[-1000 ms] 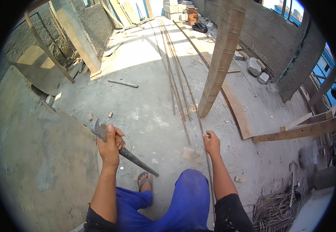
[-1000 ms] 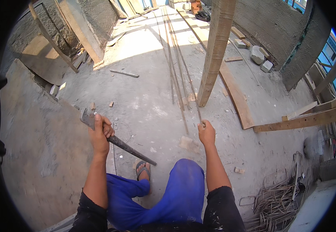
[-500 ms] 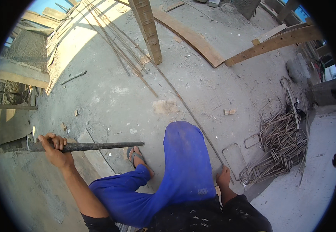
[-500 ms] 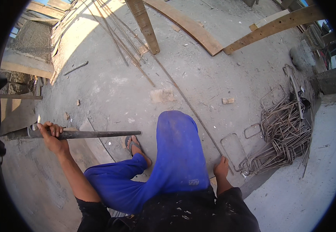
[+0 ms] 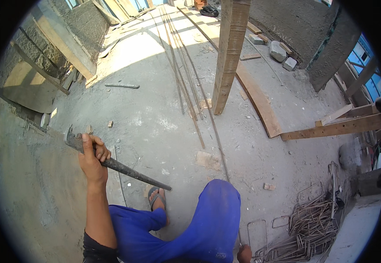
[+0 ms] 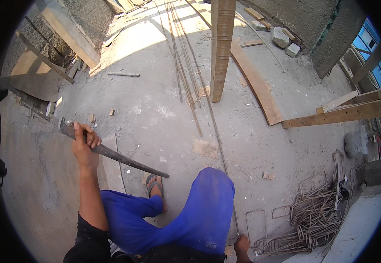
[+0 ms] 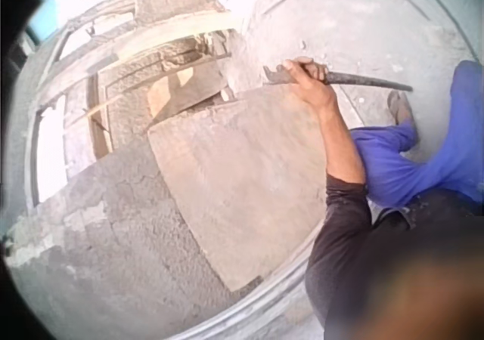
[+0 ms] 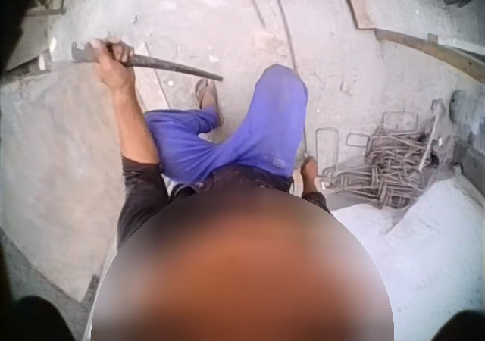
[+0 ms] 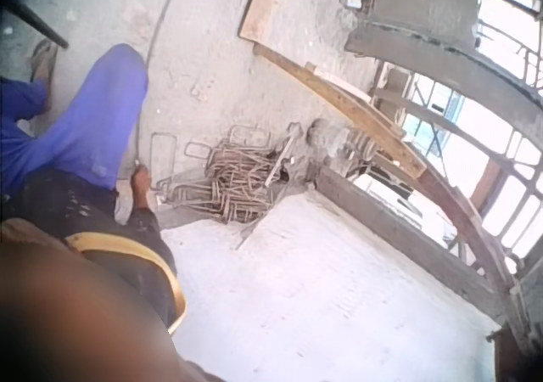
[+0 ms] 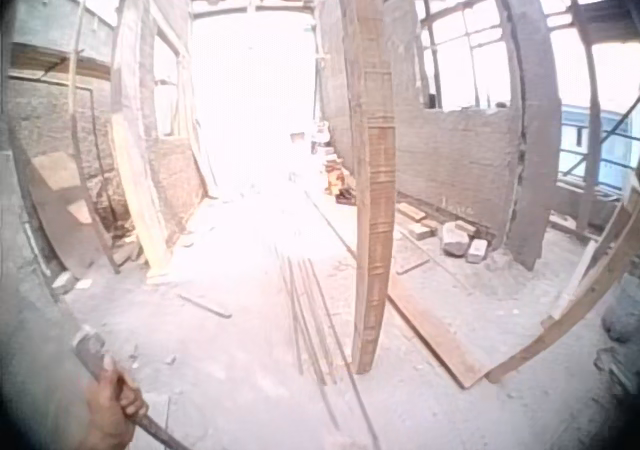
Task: The person walks through a construction site and then sits on a blue stool to bend several long steel rods using a metal bar as a lever. The person repeatedly positions the bar and applies force to bend the rods into hooks.
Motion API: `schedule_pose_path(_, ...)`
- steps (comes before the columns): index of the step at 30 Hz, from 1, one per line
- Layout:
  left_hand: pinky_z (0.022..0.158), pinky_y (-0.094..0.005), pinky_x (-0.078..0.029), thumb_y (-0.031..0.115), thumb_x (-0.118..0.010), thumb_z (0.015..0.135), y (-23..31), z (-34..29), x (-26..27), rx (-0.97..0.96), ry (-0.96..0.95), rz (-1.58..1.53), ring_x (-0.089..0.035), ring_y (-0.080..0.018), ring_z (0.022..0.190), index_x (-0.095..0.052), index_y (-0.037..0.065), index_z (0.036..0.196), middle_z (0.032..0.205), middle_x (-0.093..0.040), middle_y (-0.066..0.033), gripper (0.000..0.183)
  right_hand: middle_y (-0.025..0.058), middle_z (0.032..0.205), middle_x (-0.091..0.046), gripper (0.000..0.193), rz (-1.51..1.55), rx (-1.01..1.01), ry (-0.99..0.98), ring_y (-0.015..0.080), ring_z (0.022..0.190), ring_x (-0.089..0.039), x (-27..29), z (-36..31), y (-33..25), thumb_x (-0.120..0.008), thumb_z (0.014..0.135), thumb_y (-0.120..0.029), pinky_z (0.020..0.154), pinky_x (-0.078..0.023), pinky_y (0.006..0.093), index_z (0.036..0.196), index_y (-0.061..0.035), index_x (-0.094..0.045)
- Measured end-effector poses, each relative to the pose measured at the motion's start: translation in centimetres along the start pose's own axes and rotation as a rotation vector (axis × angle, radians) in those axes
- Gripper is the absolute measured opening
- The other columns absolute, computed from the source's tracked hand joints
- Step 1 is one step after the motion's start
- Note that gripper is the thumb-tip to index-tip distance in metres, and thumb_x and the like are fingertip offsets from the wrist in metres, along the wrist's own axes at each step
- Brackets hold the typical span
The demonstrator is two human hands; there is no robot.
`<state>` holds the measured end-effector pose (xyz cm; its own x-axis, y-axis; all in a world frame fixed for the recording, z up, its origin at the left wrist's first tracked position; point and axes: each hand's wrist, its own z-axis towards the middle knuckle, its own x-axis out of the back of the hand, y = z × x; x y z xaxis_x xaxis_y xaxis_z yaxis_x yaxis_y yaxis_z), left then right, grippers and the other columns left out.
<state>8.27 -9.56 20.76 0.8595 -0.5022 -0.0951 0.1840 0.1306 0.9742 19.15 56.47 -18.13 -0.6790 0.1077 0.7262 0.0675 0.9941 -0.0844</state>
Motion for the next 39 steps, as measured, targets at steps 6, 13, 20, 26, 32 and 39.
schedule_pose_path(6, 0.048, -0.026, -0.034, 0.045, -0.051, 0.107, 0.3, -1.4, 0.2, 0.023, -0.027, -0.019, -0.035, -0.0065, 0.049, -0.056, 0.005, 0.079, 0.057, -0.036, 0.0049, 0.049, 0.0277, 0.077, -0.064, 0.029, 0.424, 0.225, 0.371, 0.0481, 0.074, -0.064, 4.3, 5.5, -9.5, -0.058, 0.1, -0.025, 0.067, -0.048, 0.0547, 0.088, 0.0016, -0.061)
schedule_pose_path(13, 0.049, -0.0266, -0.036, 0.043, -0.054, 0.106, 0.9, -2.6, -0.3, 0.031, -0.092, 0.0, -0.036, -0.0065, 0.049, -0.06, 0.001, 0.078, 0.055, -0.038, 0.0043, 0.051, 0.0261, 0.083, -0.07, 0.029, 0.476, 0.53, 0.567, 0.0473, 0.081, -0.067, 30.5, 19.2, -43.0, -0.065, 0.097, -0.027, 0.074, -0.051, 0.0541, 0.095, 0.0021, -0.068)
schedule_pose_path(20, 0.049, -0.0262, -0.035, 0.046, -0.054, 0.105, 1.0, -2.1, 1.0, 0.016, -0.018, 0.024, -0.037, -0.0067, 0.05, -0.059, 0.0, 0.079, 0.056, -0.039, 0.0042, 0.053, 0.0257, 0.132, -0.062, 0.035, 0.777, 1.032, 0.991, 0.0412, 0.125, -0.058, 48.8, 7.2, -58.8, -0.074, 0.092, -0.03, 0.105, -0.045, 0.0452, 0.113, -0.0026, -0.069)
schedule_pose_path(26, 0.05, -0.0253, -0.035, 0.047, -0.052, 0.106, 0.0, -1.6, 2.2, -0.031, -0.019, -0.067, -0.038, -0.0067, 0.053, -0.06, 0.0, 0.086, 0.06, -0.04, 0.0029, 0.052, 0.0208, 0.138, -0.062, 0.034, 0.855, 1.209, 1.161, 0.0362, 0.127, -0.059, 54.8, 1.5, -55.6, -0.07, 0.096, -0.037, 0.104, -0.046, 0.0437, 0.11, -0.0054, -0.073)
schedule_pose_path(32, 0.053, -0.0238, -0.038, 0.05, -0.049, 0.107, -1.7, -0.6, 1.0, -0.158, -0.064, -0.172, -0.042, -0.0069, 0.057, -0.057, 0.003, 0.098, 0.066, -0.045, 0.0015, 0.048, 0.0264, 0.141, -0.055, 0.062, 0.678, 1.006, 1.455, 0.0387, 0.132, -0.054, 64.5, 0.8, -55.1, -0.068, 0.095, -0.051, 0.109, -0.043, 0.0455, 0.128, 0.0009, -0.064)
schedule_pose_path(39, 0.049, -0.0234, -0.037, 0.053, -0.051, 0.104, -3.2, 2.6, -3.5, -0.083, -0.309, -0.316, -0.044, -0.0084, 0.053, -0.058, -0.001, 0.09, 0.062, -0.044, 0.0009, 0.056, 0.0327, 0.154, -0.034, 0.105, 0.545, 0.893, 1.352, 0.0428, 0.146, -0.034, 67.1, 3.5, -57.7, -0.07, 0.087, -0.064, 0.119, -0.032, 0.0469, 0.151, 0.0091, -0.03)
